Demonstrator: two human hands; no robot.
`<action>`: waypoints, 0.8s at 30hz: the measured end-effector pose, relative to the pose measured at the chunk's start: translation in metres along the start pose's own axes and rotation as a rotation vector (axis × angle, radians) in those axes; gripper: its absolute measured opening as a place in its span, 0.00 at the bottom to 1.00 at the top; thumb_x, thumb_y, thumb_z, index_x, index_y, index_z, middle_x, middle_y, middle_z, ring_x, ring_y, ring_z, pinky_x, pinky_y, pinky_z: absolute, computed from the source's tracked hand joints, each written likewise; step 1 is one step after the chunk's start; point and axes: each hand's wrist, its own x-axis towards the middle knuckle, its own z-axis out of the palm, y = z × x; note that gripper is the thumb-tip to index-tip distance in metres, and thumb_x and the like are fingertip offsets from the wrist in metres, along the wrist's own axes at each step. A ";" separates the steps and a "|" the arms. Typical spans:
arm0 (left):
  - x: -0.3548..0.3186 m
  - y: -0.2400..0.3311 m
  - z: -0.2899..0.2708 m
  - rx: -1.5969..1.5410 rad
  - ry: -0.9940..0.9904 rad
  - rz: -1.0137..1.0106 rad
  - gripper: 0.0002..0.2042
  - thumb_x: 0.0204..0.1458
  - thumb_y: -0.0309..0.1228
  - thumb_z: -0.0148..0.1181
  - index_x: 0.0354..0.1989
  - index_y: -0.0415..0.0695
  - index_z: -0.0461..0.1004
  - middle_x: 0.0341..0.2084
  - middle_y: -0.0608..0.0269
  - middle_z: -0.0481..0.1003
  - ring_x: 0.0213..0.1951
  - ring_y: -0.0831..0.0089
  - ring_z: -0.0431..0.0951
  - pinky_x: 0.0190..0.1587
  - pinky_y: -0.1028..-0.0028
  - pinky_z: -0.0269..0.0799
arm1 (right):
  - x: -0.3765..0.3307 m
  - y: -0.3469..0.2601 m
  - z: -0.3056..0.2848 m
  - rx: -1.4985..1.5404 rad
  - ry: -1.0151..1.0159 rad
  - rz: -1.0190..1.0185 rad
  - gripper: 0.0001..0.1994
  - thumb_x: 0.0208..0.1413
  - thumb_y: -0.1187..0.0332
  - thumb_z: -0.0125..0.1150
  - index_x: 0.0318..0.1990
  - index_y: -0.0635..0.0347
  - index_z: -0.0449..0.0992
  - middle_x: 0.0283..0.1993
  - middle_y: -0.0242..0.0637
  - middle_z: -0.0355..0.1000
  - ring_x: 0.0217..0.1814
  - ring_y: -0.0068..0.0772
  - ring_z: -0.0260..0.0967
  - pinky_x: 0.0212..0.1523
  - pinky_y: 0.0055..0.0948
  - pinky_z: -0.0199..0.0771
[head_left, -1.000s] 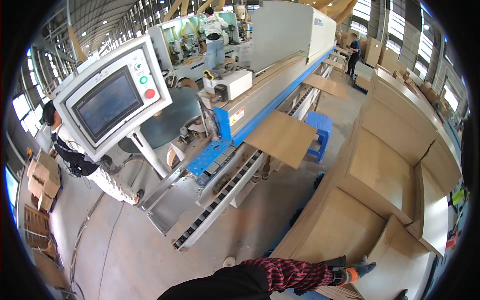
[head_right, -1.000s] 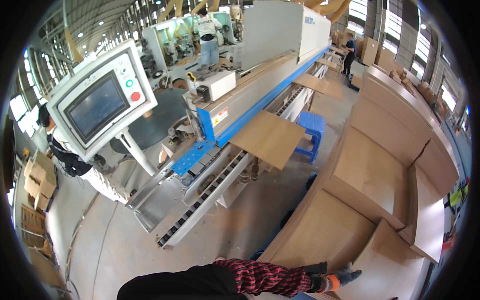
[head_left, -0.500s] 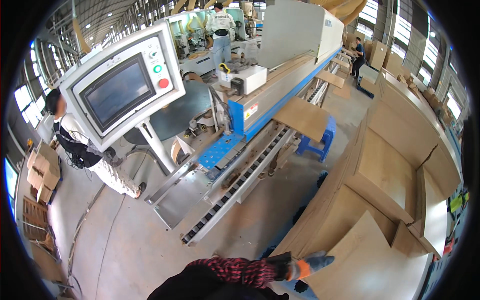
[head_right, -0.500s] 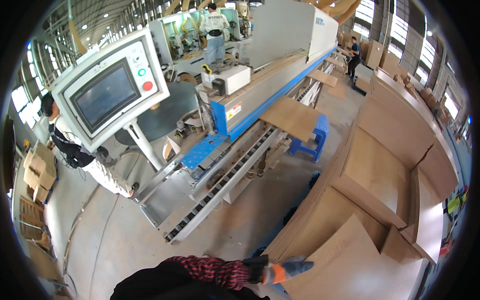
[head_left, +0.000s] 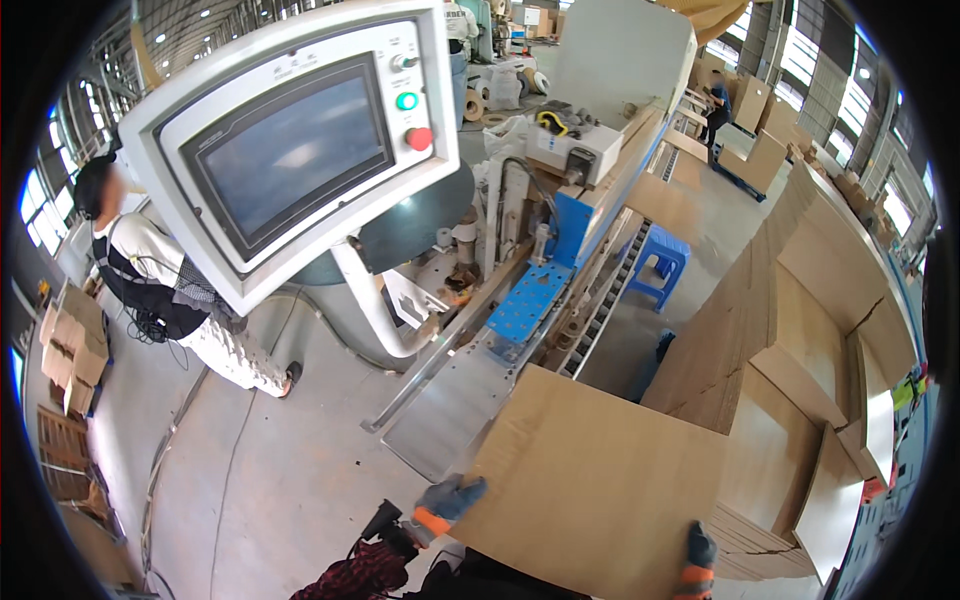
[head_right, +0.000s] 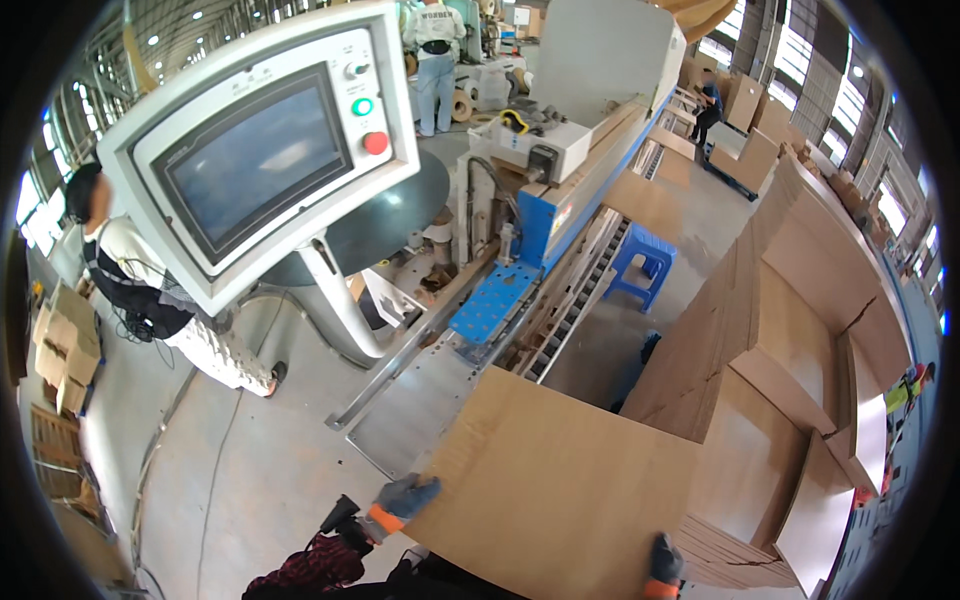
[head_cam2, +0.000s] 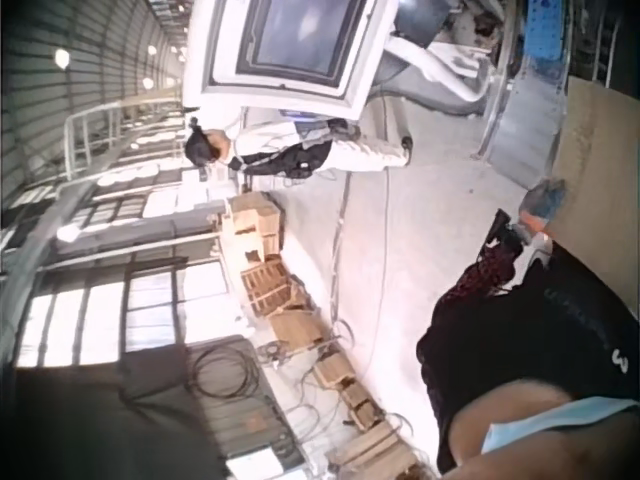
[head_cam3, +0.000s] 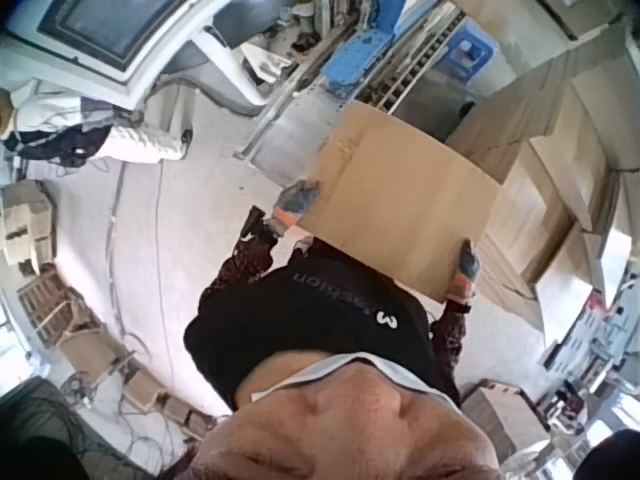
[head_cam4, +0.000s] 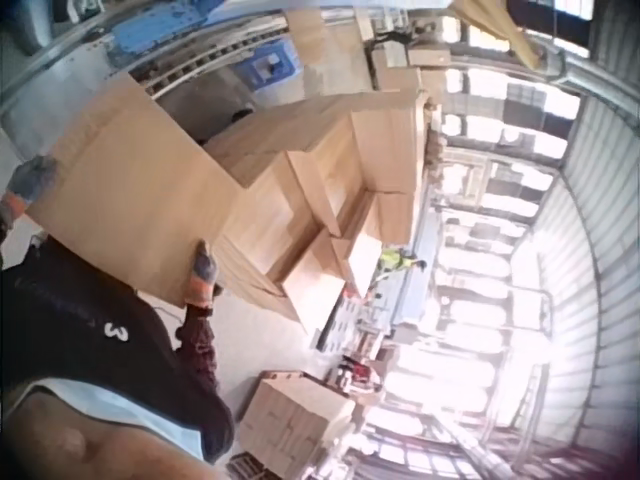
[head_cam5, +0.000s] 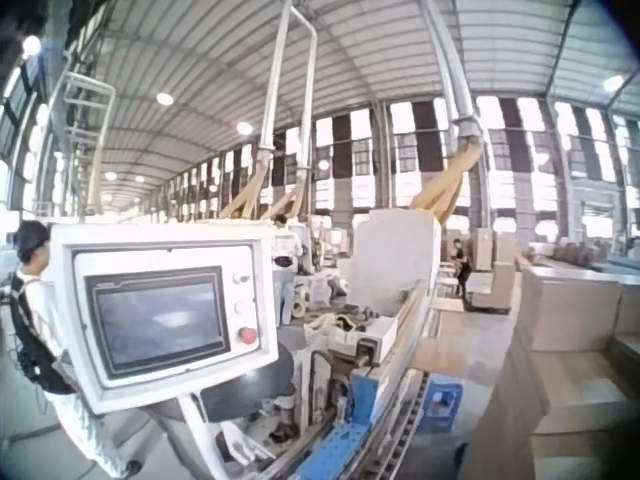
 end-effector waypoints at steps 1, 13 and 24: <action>-0.003 -0.004 -0.017 0.130 0.061 -0.031 0.28 0.46 0.56 0.49 0.40 0.39 0.69 0.24 0.53 0.74 0.30 0.63 0.74 0.34 0.66 0.67 | 0.006 -0.008 0.036 0.210 -0.004 -0.043 0.21 0.52 0.52 0.49 0.24 0.64 0.75 0.17 0.45 0.69 0.21 0.32 0.68 0.23 0.34 0.64; 0.004 -0.018 -0.031 0.553 0.538 0.711 0.18 0.40 0.42 0.57 0.34 0.41 0.70 0.40 0.50 0.65 0.46 0.51 0.65 0.49 0.56 0.61 | -0.109 -0.207 0.093 0.439 -0.265 -0.110 0.21 0.53 0.51 0.50 0.30 0.64 0.74 0.25 0.30 0.68 0.26 0.26 0.61 0.26 0.31 0.61; 0.028 -0.020 -0.036 0.455 0.681 0.684 0.14 0.36 0.37 0.58 0.31 0.44 0.71 0.38 0.53 0.67 0.45 0.55 0.67 0.49 0.58 0.61 | -0.105 -0.263 0.083 0.524 -0.327 -0.046 0.19 0.53 0.56 0.51 0.44 0.64 0.67 0.40 0.40 0.66 0.42 0.35 0.61 0.43 0.33 0.60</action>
